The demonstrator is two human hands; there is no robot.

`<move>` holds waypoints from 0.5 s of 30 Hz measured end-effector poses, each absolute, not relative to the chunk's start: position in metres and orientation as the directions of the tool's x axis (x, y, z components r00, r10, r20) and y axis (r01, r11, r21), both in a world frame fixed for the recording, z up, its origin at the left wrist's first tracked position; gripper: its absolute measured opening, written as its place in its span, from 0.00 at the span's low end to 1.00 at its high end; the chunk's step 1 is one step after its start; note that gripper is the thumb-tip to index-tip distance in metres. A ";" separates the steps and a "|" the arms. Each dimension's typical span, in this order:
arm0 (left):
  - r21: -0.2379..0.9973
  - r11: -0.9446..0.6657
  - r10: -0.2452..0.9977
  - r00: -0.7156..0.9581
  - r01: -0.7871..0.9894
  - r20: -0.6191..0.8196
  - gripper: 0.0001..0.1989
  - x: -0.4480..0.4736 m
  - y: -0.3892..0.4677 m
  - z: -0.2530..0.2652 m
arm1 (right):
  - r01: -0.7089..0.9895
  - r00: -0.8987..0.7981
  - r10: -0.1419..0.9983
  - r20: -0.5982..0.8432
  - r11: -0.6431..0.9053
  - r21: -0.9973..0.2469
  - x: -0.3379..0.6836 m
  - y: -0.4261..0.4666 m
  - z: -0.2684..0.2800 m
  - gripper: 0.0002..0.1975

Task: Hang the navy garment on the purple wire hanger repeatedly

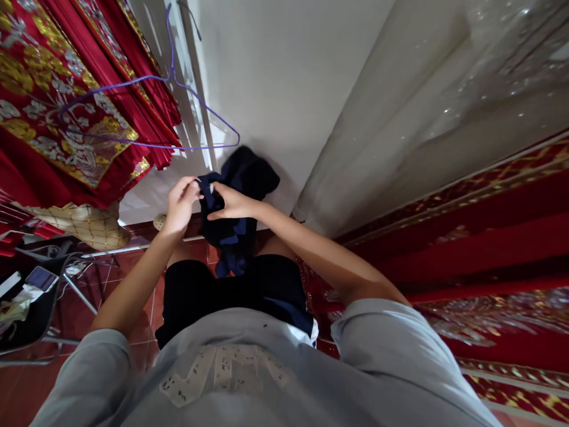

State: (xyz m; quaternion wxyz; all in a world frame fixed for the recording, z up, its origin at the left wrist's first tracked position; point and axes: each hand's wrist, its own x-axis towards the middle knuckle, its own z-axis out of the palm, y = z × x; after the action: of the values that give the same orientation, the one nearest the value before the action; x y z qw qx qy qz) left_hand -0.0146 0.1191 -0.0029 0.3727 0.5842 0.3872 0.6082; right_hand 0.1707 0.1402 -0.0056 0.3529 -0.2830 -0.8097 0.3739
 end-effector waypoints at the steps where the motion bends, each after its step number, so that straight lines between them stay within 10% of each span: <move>1: 0.875 -0.481 0.876 -0.012 0.056 0.482 0.17 -0.008 0.113 0.004 | 0.116 -0.640 0.682 0.353 0.540 -0.834 0.167 0.134 0.000 0.27; 7: 0.631 -0.680 0.723 0.194 0.373 0.663 0.20 -0.015 0.099 0.031 | 0.131 -0.574 0.801 0.173 0.298 -0.946 0.156 0.114 0.032 0.06; 12: 0.711 -0.509 0.781 0.607 0.485 0.145 0.25 -0.043 0.088 0.010 | 0.191 -0.492 0.756 0.432 0.577 -0.794 0.169 0.146 0.062 0.05; 15: 0.655 -0.487 0.799 0.598 0.578 0.066 0.16 -0.063 0.079 -0.004 | 0.229 -0.288 0.815 0.503 0.569 -0.790 0.172 0.186 0.062 0.08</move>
State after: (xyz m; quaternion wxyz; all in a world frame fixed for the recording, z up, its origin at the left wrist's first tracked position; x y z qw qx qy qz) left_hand -0.0626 0.0791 -0.0038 0.2995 0.8422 0.4087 0.1843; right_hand 0.1719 0.1863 0.0624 0.4822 -0.3514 -0.7428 0.3037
